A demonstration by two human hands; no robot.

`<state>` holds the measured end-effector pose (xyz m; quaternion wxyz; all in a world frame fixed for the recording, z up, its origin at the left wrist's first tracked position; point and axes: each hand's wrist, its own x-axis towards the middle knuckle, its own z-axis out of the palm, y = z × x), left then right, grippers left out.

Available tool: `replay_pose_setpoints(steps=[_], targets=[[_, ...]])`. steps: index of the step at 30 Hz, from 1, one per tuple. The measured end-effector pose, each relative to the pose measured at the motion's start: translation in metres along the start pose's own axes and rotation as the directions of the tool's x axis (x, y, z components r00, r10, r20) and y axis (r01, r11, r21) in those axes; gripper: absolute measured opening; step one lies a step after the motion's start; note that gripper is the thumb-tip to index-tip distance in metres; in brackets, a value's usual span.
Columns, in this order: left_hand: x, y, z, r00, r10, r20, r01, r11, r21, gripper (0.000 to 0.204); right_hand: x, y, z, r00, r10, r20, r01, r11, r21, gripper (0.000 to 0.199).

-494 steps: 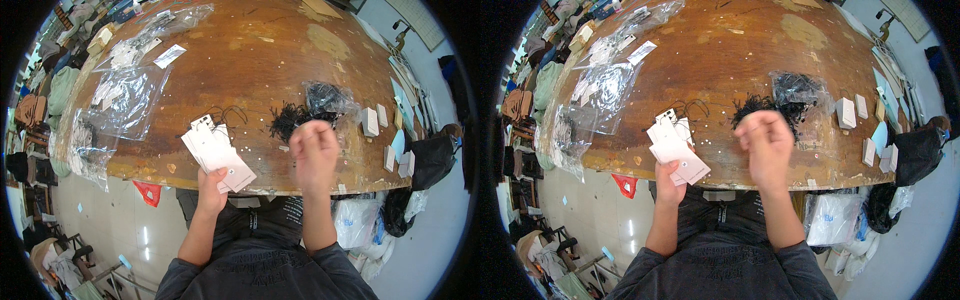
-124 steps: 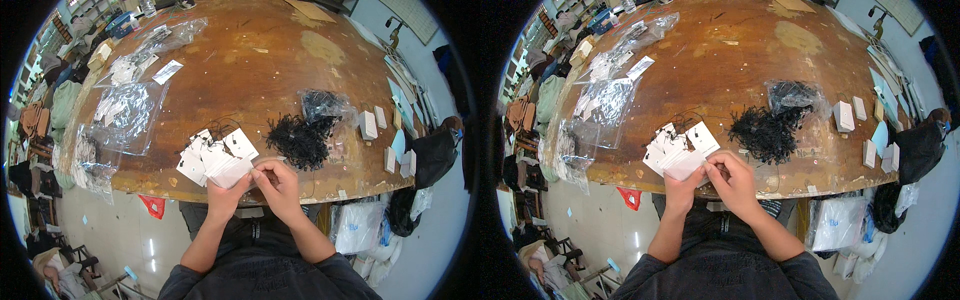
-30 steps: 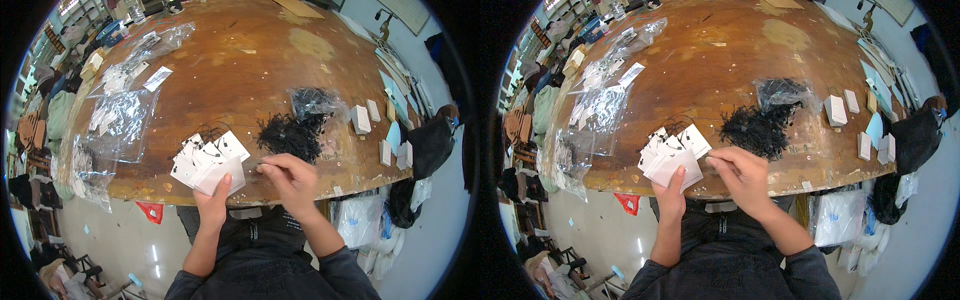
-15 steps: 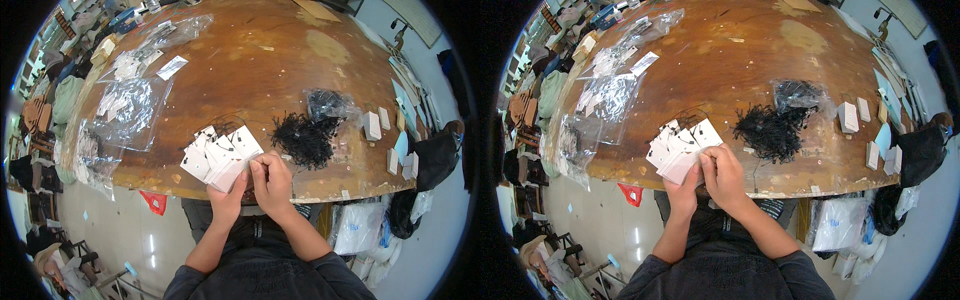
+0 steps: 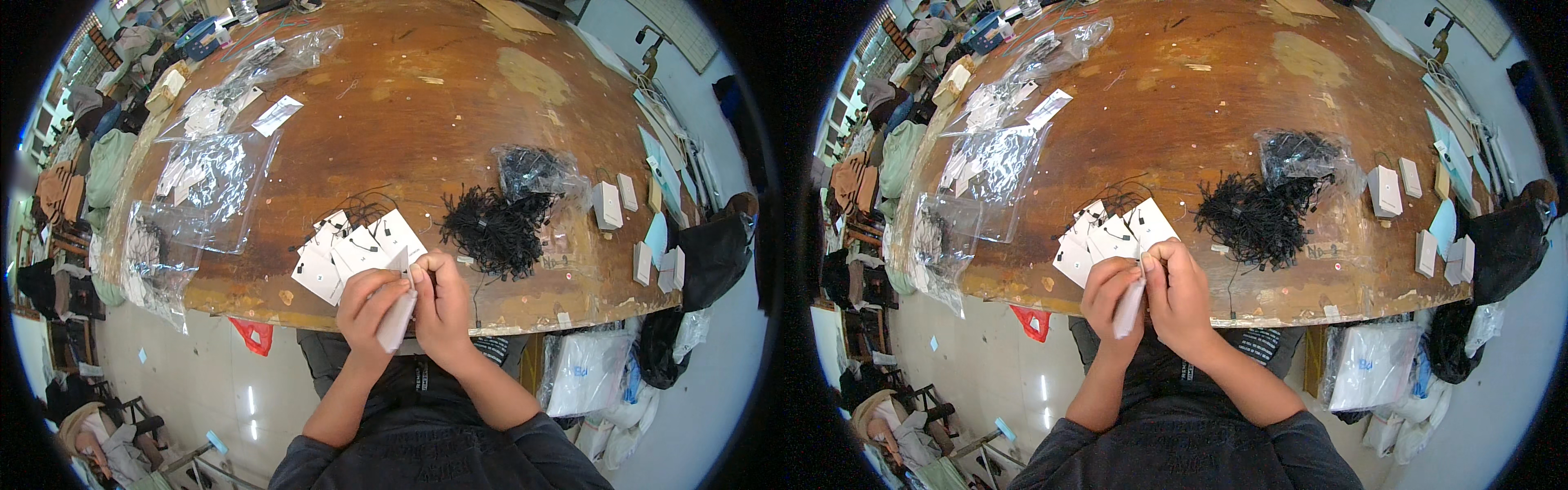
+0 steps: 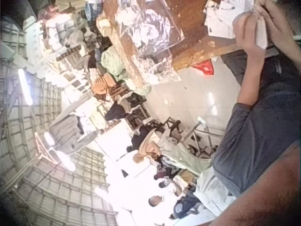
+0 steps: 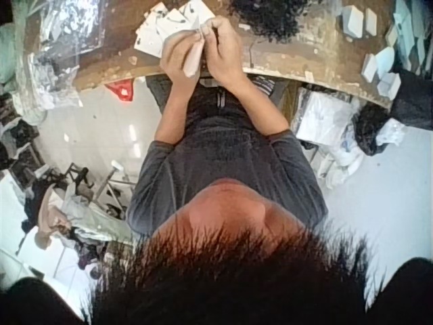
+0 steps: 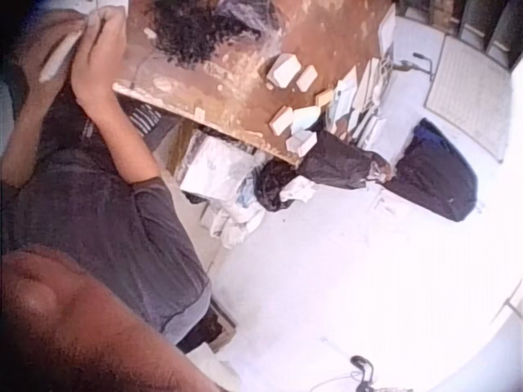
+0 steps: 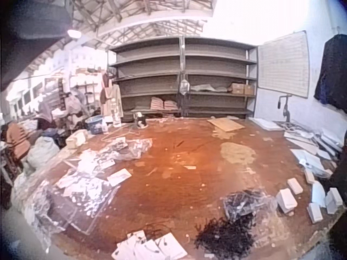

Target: The person repeatedly picks small white rectangular tags and black cords from a table, threads the cords through holes in the tags, and stacks the assembled units. The person also briefly clears a plastic sheet from the table to access more materials.

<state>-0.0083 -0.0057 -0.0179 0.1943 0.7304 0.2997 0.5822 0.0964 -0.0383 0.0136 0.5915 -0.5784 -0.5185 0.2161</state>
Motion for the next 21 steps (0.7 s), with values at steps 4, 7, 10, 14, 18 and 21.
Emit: replay_pose_setpoints(steps=[4, 7, 10, 14, 18, 21], targets=[[0.011, -0.010, -0.006, 0.978, 0.200, 0.063, -0.209, 0.930, 0.301, 0.031, 0.001, -0.003, -0.013, 0.781, 0.557, 0.282, -0.584, 0.490, 0.647, 0.008], [0.010, -0.008, -0.009, 0.940, 0.295, 0.171, -0.339, 0.865, 0.369, 0.027, 0.004, 0.001, -0.017, 0.853, 0.472, 0.225, -0.512, 0.669, 0.539, 0.012], [0.004, 0.001, -0.007, 0.905, 0.366, 0.216, -0.423, 0.827, 0.370, 0.023, 0.009, 0.007, -0.025, 0.902, 0.371, 0.219, -0.429, 0.820, 0.379, 0.016], [0.007, -0.002, -0.005, 0.940, 0.305, 0.156, -0.342, 0.849, 0.403, 0.026, 0.009, 0.004, -0.035, 0.821, 0.497, 0.283, -0.566, 0.635, 0.526, 0.011], [0.010, -0.006, -0.004, 0.980, 0.197, 0.022, -0.196, 0.951, 0.240, 0.028, 0.008, -0.003, -0.037, 0.781, 0.518, 0.349, -0.617, 0.553, 0.560, 0.009], [0.006, 0.003, 0.000, 0.987, -0.158, -0.041, 0.157, 0.987, -0.036, 0.024, 0.006, -0.003, -0.026, 0.896, 0.417, 0.155, -0.437, 0.763, 0.476, 0.009]])
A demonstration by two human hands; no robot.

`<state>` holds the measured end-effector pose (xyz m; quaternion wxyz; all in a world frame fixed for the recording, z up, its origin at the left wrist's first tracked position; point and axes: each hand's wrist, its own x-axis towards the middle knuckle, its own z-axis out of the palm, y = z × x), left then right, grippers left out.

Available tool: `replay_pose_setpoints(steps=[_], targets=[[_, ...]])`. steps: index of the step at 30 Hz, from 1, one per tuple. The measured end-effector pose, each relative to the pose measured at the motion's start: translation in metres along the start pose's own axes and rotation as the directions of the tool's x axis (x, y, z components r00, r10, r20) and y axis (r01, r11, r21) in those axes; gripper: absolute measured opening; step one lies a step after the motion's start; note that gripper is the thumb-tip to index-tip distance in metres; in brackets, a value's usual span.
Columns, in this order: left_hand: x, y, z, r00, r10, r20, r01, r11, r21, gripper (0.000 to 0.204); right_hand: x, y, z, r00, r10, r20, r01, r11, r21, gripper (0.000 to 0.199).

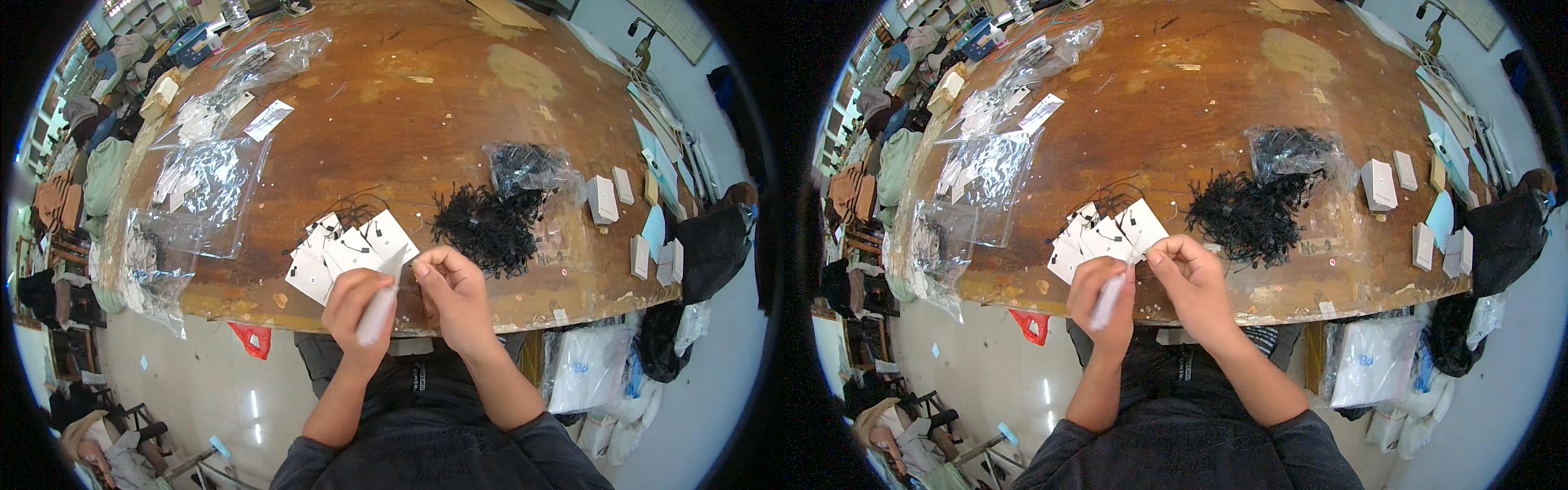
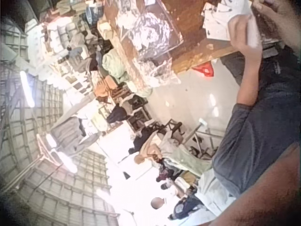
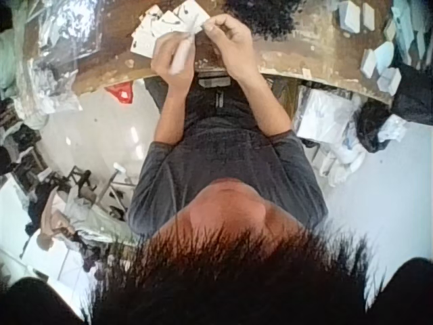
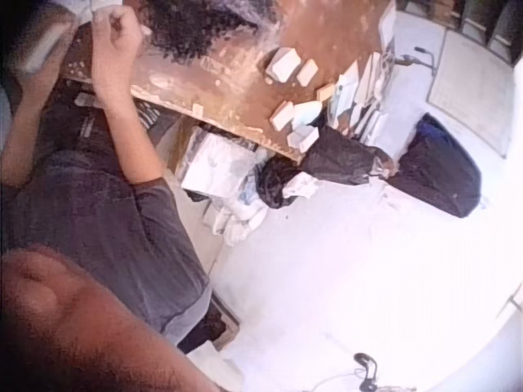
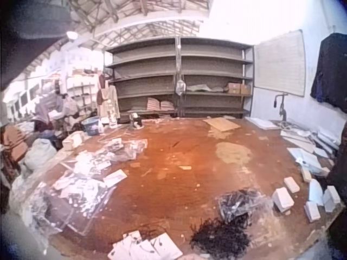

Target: The person repeatedly picks small white rectangular tags and black cords from a table, threads the cords through holes in the tags, and stacks the assembled units. The person also briefly clears a plastic sheet from the table to access more materials.

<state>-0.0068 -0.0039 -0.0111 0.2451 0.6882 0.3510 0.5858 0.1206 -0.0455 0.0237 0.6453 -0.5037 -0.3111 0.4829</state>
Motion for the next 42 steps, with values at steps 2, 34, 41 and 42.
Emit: replay_pose_setpoints(steps=[2, 34, 41, 42], targets=[[-0.005, 0.008, 0.006, 0.911, -0.412, -0.007, 0.404, 0.899, -0.171, 0.019, 0.001, 0.006, 0.004, 0.982, -0.190, -0.021, 0.183, 0.965, -0.188, 0.009], [0.034, -0.041, -0.041, 0.756, -0.654, 0.015, 0.488, 0.549, -0.678, 0.039, -0.038, -0.015, -0.119, 0.554, -0.035, 0.832, 0.820, -0.147, -0.553, 0.035], [0.005, -0.014, -0.014, 0.741, -0.611, 0.277, 0.656, 0.573, -0.491, 0.035, -0.010, -0.017, -0.094, 0.527, -0.004, 0.850, 0.847, -0.084, -0.525, 0.018], [0.000, -0.012, -0.012, 0.748, -0.597, 0.290, 0.654, 0.592, -0.470, 0.036, -0.003, -0.017, -0.090, 0.606, -0.263, 0.751, 0.796, 0.191, -0.575, 0.015]])
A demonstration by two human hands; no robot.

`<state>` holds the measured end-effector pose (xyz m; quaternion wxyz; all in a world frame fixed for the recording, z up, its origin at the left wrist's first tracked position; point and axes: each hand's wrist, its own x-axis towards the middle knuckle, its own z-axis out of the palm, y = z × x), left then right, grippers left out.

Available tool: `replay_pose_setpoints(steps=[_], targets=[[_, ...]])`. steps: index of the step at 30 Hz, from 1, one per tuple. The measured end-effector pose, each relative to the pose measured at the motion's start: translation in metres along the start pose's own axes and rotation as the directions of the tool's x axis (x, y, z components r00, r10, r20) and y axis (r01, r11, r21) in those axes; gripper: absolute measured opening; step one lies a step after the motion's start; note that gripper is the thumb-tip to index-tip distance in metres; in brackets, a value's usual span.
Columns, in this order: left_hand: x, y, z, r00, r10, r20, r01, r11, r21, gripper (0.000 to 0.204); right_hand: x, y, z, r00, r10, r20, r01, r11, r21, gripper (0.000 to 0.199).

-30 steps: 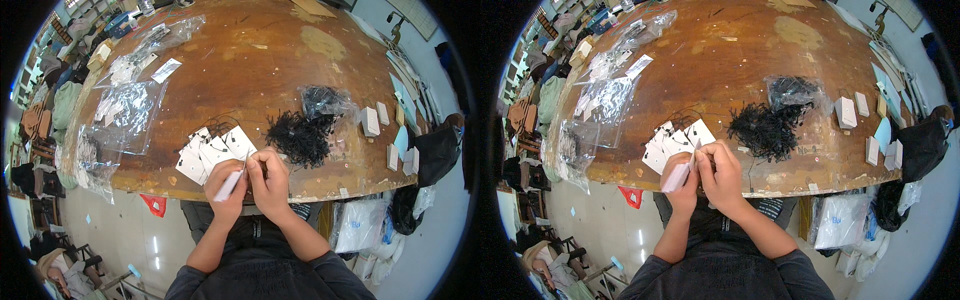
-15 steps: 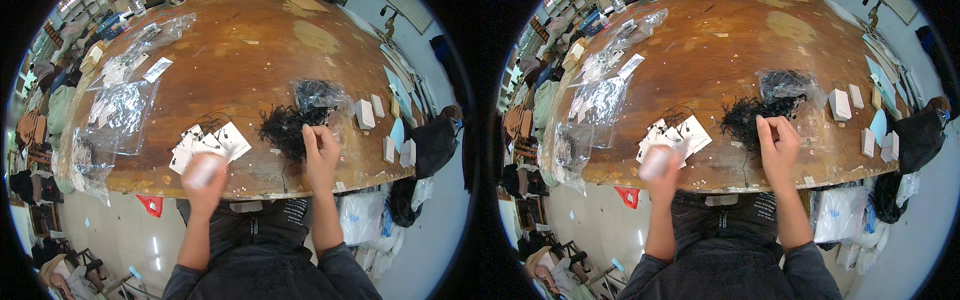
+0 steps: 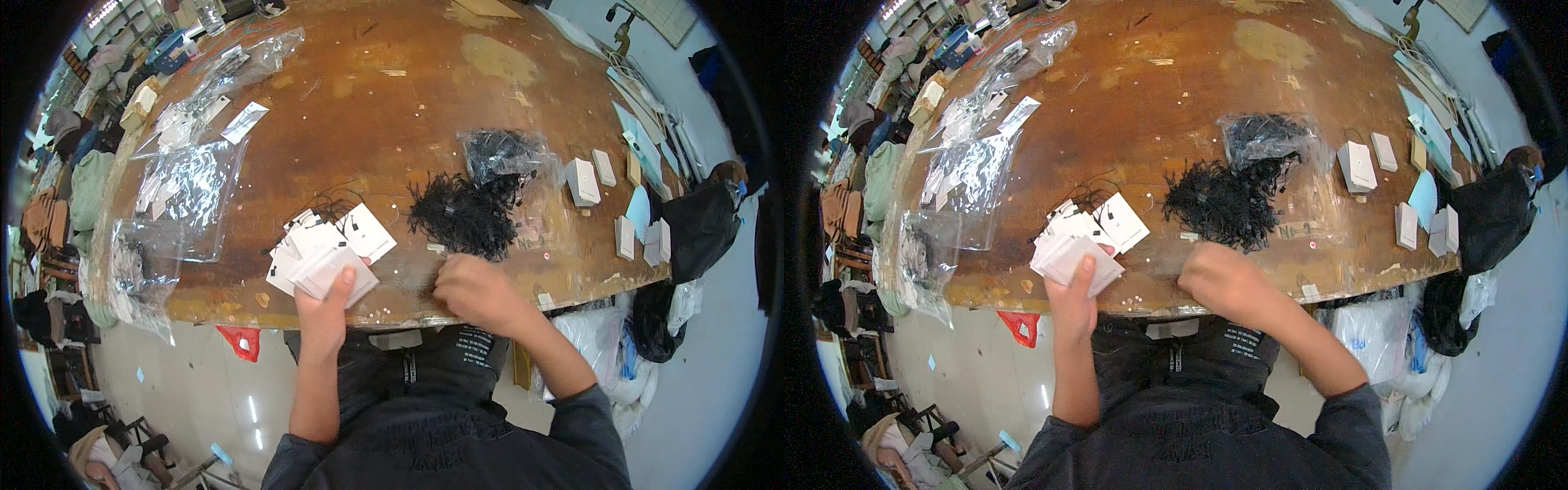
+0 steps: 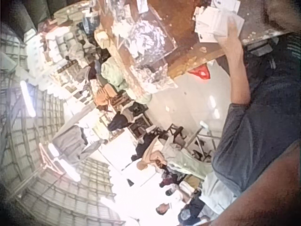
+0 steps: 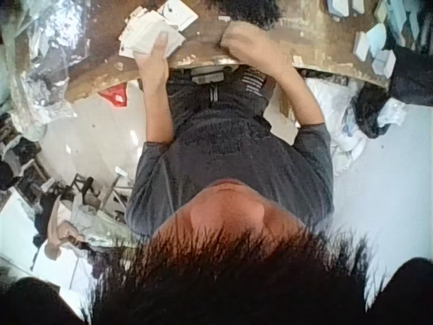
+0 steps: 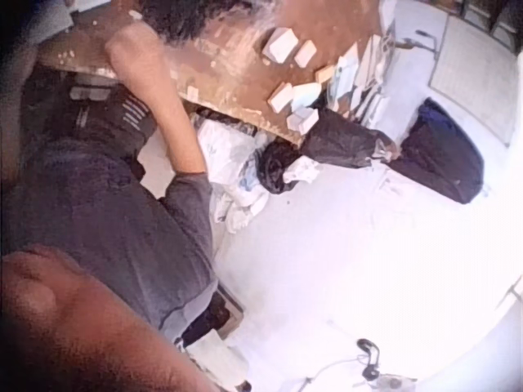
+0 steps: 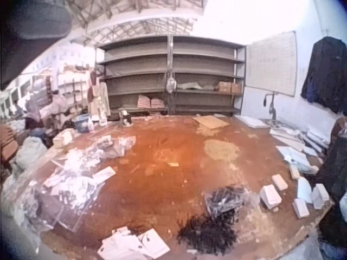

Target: The person repeatedly picks small white rectangular tags and black cords from a table, threads the cords through holes in the tags, and stacks the assembled units. The person also briefly clears a plastic sheet from the table to access more materials.

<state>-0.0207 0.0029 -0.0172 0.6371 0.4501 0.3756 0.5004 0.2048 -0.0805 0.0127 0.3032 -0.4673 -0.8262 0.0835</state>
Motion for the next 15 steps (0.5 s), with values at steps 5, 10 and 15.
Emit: replay_pose_setpoints(steps=[5, 10, 15], targets=[[-0.017, -0.007, 0.000, 0.964, -0.096, 0.248, 0.207, 0.857, -0.472, 0.040, 0.029, -0.016, 0.021, 0.861, 0.313, -0.402, -0.066, 0.851, 0.521, 0.014], [-0.029, -0.010, 0.007, 0.900, -0.182, 0.397, 0.367, 0.808, -0.461, 0.043, 0.057, -0.036, 0.045, 0.878, 0.285, -0.384, -0.122, 0.910, 0.395, 0.026], [-0.014, 0.002, 0.003, 0.996, -0.060, 0.063, 0.082, 0.889, -0.451, 0.044, 0.029, -0.019, 0.027, 0.827, 0.430, 0.363, -0.563, 0.630, 0.535, 0.010]])
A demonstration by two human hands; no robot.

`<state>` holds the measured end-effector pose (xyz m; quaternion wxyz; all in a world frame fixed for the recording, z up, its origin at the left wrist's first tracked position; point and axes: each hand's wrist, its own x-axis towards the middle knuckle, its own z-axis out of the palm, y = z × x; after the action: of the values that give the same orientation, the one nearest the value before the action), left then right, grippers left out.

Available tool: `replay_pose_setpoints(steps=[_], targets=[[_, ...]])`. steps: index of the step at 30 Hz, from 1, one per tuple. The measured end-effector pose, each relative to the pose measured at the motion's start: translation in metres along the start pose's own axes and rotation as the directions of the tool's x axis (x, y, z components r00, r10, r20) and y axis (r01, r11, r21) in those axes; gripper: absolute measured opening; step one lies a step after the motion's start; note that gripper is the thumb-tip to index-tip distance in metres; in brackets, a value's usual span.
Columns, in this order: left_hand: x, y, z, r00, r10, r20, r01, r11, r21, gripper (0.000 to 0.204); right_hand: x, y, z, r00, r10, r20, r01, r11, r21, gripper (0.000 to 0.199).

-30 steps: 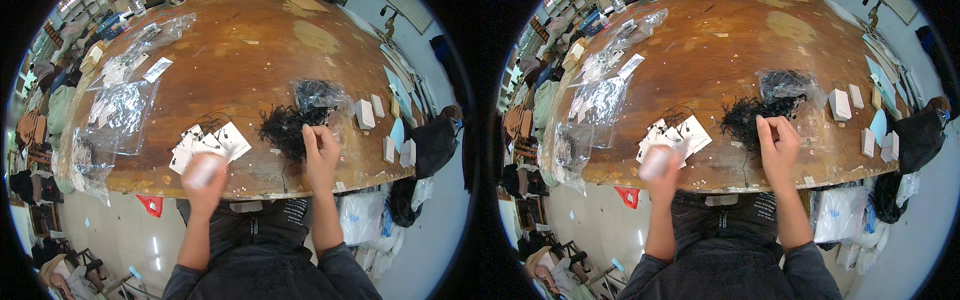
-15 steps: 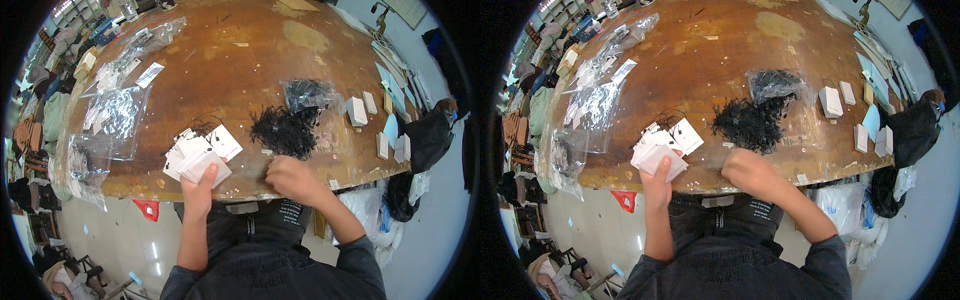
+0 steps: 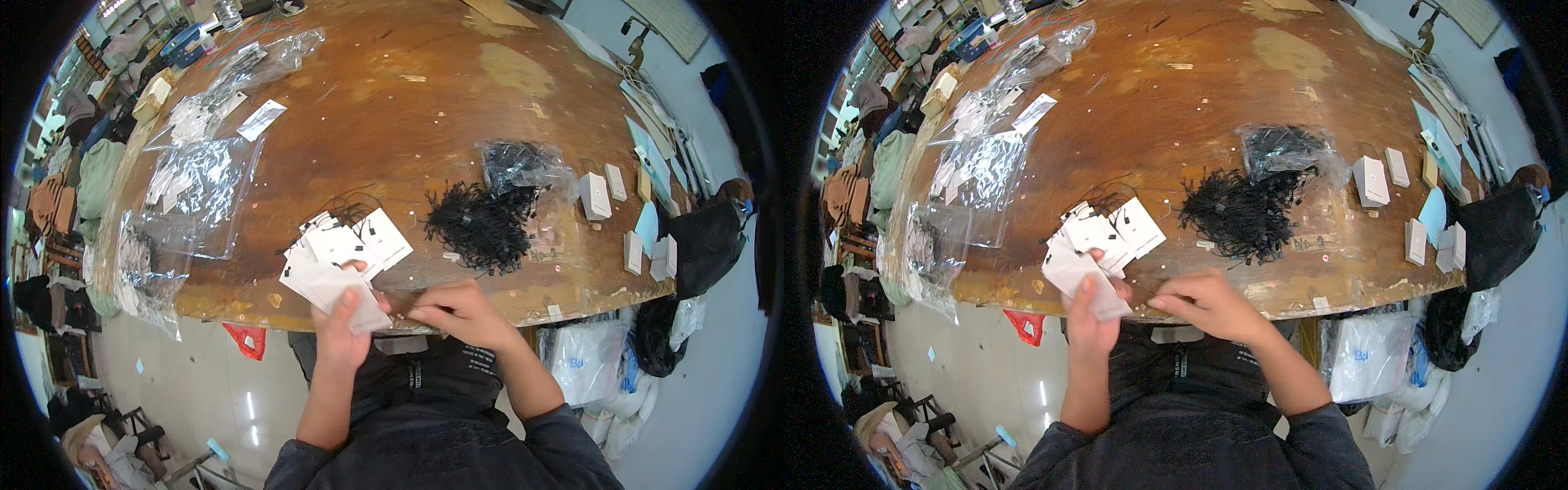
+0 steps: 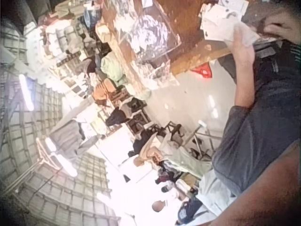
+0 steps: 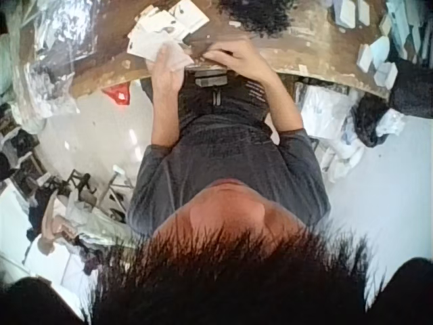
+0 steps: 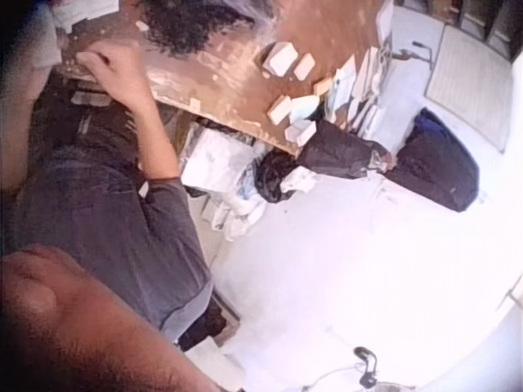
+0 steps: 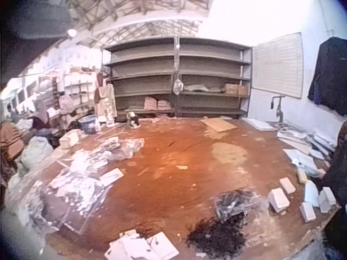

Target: The person repeatedly picks small white rectangular tags and black cords from a table, threads the cords through holes in the tags, and stacks the assembled units. The person also briefly clears a plastic sheet from the table to access more materials.

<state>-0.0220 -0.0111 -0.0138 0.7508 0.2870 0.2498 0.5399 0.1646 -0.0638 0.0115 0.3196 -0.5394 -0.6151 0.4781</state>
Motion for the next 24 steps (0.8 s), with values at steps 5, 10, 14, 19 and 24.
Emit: replay_pose_setpoints(steps=[5, 10, 14, 19, 24], targets=[[0.010, 0.004, 0.001, 1.000, 0.030, -0.010, -0.027, 0.980, 0.195, 0.039, -0.001, 0.005, -0.012, 0.694, -0.161, -0.701, 0.634, 0.599, 0.490, 0.014], [0.006, -0.008, 0.008, 0.999, -0.030, -0.036, 0.035, 0.985, 0.166, 0.031, 0.013, -0.017, 0.018, 0.771, -0.137, -0.622, 0.525, 0.689, 0.499, 0.018], [0.003, -0.013, 0.011, 0.974, 0.214, -0.079, -0.157, 0.879, 0.450, 0.027, 0.030, -0.021, 0.042, 0.733, -0.252, -0.632, 0.283, 0.958, -0.054, 0.017], [0.002, -0.010, 0.008, 0.957, 0.270, -0.103, -0.169, 0.813, 0.558, 0.028, 0.031, -0.022, 0.057, 0.733, -0.291, -0.615, 0.300, 0.949, -0.092, 0.025], [0.004, -0.009, 0.009, 0.948, 0.304, -0.092, -0.205, 0.806, 0.555, 0.027, 0.029, -0.021, 0.059, 0.777, -0.136, -0.614, 0.185, 0.983, 0.016, 0.024]])
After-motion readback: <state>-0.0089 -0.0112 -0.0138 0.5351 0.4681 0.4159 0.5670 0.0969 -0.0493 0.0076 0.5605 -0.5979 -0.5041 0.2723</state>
